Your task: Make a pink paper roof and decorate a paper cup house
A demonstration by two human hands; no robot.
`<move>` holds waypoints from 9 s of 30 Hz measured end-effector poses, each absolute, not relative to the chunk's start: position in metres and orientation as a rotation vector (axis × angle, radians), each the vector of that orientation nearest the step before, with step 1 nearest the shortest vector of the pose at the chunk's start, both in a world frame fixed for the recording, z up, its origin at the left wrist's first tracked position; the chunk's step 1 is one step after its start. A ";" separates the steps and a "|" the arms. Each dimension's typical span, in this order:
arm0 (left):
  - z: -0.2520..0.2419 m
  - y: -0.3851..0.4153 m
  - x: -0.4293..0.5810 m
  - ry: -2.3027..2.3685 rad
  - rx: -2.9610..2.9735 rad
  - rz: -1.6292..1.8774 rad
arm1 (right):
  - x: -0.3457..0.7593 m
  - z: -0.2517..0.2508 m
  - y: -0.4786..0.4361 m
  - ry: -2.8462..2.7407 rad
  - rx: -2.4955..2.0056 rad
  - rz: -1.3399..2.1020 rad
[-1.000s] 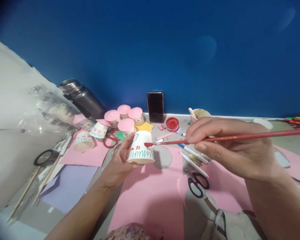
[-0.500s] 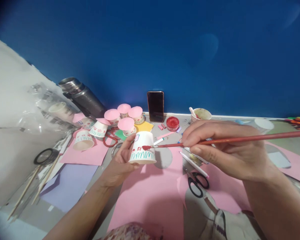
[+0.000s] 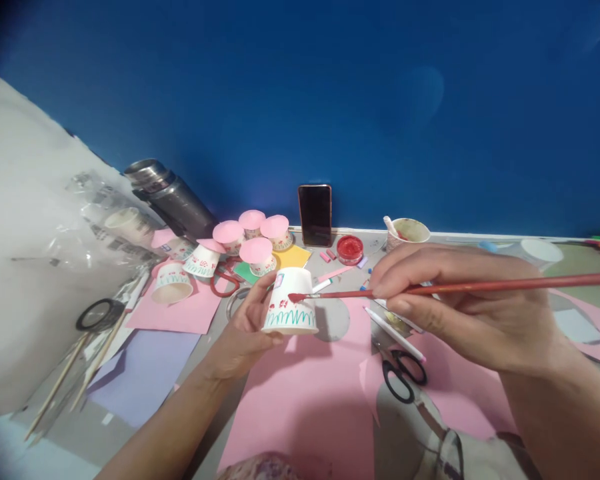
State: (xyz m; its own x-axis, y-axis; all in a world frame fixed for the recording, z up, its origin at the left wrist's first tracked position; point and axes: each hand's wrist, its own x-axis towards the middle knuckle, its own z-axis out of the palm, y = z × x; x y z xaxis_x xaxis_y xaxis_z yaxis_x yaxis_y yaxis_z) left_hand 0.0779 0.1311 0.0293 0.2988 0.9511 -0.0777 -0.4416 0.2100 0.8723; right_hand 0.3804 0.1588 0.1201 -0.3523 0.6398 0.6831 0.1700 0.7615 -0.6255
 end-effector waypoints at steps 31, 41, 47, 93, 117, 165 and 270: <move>0.028 0.132 0.075 0.644 0.805 1.079 | 0.381 0.119 0.158 -1.885 -0.568 0.597; 0.029 0.132 0.076 0.644 0.793 1.079 | 0.379 0.118 0.159 -1.871 -0.564 0.606; 0.031 0.131 0.077 0.652 0.778 1.075 | 0.379 0.117 0.158 -1.847 -0.565 0.605; 0.035 0.130 0.078 0.683 0.800 1.066 | 0.380 0.123 0.159 -1.847 -0.609 0.645; 0.032 0.127 0.071 0.748 0.776 1.036 | 0.377 0.121 0.155 -1.752 -0.672 0.574; 0.028 0.125 0.077 1.150 1.598 1.035 | 0.358 0.045 0.106 -0.721 -0.939 1.147; 0.019 0.121 0.081 0.906 1.551 0.987 | 0.360 0.024 0.089 -0.874 -1.090 1.222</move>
